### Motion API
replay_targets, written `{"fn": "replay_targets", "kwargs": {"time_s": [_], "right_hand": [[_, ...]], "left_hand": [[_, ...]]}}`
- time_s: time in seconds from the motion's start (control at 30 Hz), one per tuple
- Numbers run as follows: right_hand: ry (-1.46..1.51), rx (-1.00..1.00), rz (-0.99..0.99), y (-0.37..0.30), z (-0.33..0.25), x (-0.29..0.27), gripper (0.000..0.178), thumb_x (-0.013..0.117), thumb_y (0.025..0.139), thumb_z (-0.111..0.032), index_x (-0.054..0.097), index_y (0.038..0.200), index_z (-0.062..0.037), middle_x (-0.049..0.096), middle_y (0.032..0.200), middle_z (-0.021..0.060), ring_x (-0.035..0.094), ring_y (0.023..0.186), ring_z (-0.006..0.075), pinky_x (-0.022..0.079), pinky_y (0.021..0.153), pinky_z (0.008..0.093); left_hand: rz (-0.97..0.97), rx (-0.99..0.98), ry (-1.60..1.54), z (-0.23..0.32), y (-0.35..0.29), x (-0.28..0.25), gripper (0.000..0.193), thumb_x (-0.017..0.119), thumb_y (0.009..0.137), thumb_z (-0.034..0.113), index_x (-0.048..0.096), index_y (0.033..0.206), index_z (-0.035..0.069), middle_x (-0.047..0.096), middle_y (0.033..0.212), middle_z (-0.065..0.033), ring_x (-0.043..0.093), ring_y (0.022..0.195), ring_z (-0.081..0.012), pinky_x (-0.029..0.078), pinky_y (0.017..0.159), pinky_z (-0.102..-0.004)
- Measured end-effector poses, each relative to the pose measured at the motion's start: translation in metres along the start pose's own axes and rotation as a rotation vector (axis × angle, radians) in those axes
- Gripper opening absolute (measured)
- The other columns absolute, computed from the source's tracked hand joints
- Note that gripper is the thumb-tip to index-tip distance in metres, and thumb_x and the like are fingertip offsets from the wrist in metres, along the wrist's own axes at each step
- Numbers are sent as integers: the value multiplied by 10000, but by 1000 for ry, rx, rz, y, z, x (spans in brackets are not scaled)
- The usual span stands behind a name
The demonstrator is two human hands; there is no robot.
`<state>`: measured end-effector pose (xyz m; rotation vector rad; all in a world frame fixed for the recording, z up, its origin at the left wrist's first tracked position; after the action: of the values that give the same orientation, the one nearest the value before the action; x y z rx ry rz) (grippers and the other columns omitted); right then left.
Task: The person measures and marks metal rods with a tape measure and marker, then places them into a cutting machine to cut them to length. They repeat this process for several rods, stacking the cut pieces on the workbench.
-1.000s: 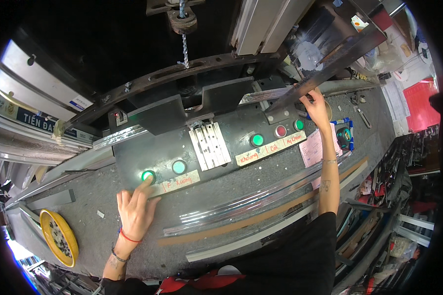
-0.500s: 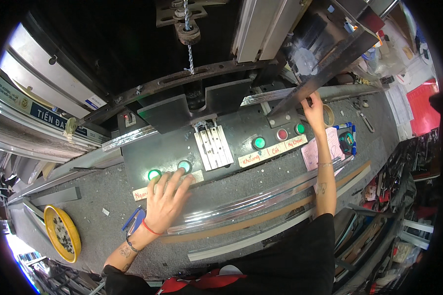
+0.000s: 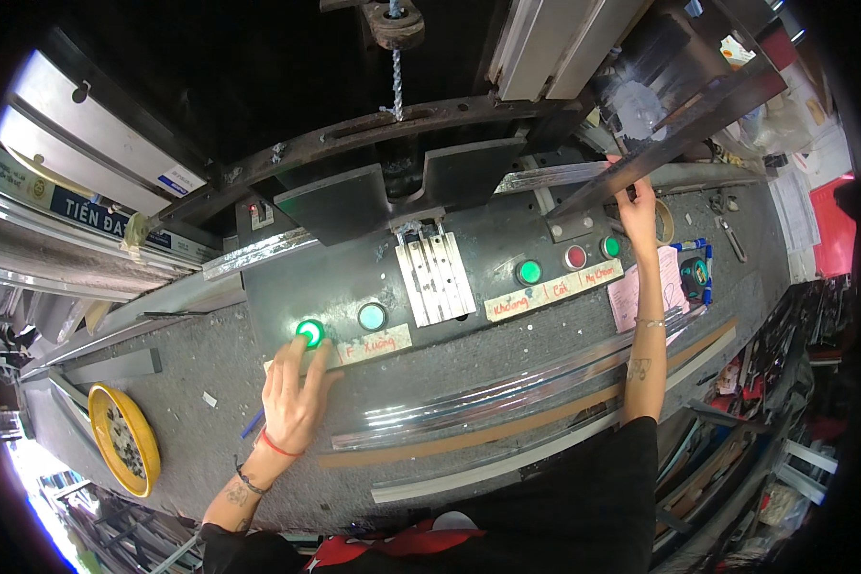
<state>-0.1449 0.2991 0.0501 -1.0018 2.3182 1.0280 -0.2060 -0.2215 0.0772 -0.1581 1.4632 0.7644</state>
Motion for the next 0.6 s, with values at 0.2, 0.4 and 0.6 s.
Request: {"fn": "replay_targets", "kwargs": {"time_s": [0.2,0.4,0.6], "right_hand": [[22,4,-8,0,2,-1,270,580,874,17,622,1138,-16,625,1193,71,565,1109,182,419,957,304],[5,14,-9,0,1,-2,254,595,869,8,640,1118,-18,624,1199,71,560,1113,182,415,958,299],[35,-79,56,1,-11,-3,197,602,801,-1,611,998,5,579,991,106,550,907,236,420,836,308]], "left_hand": [[34,-25,-43,-2,-3,4,608,797,695,79,511,1232,55,481,1272,-176,586,962,-323,513,762,-401],[43,-34,-70,-2,-3,2,624,797,693,67,502,1243,64,477,1280,-181,584,962,-328,525,749,-398],[36,-50,-72,-1,-1,1,643,801,686,62,495,1251,50,490,1272,-176,588,982,-341,533,770,-400]]}}
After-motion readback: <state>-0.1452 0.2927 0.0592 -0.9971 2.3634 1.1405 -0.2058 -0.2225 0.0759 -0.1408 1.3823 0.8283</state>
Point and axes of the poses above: each hand's wrist, its own y-axis towards the middle knuckle, its own x-axis out of the palm, z = x × y, the point moved 6 cm from there along y, towards the middle knuckle
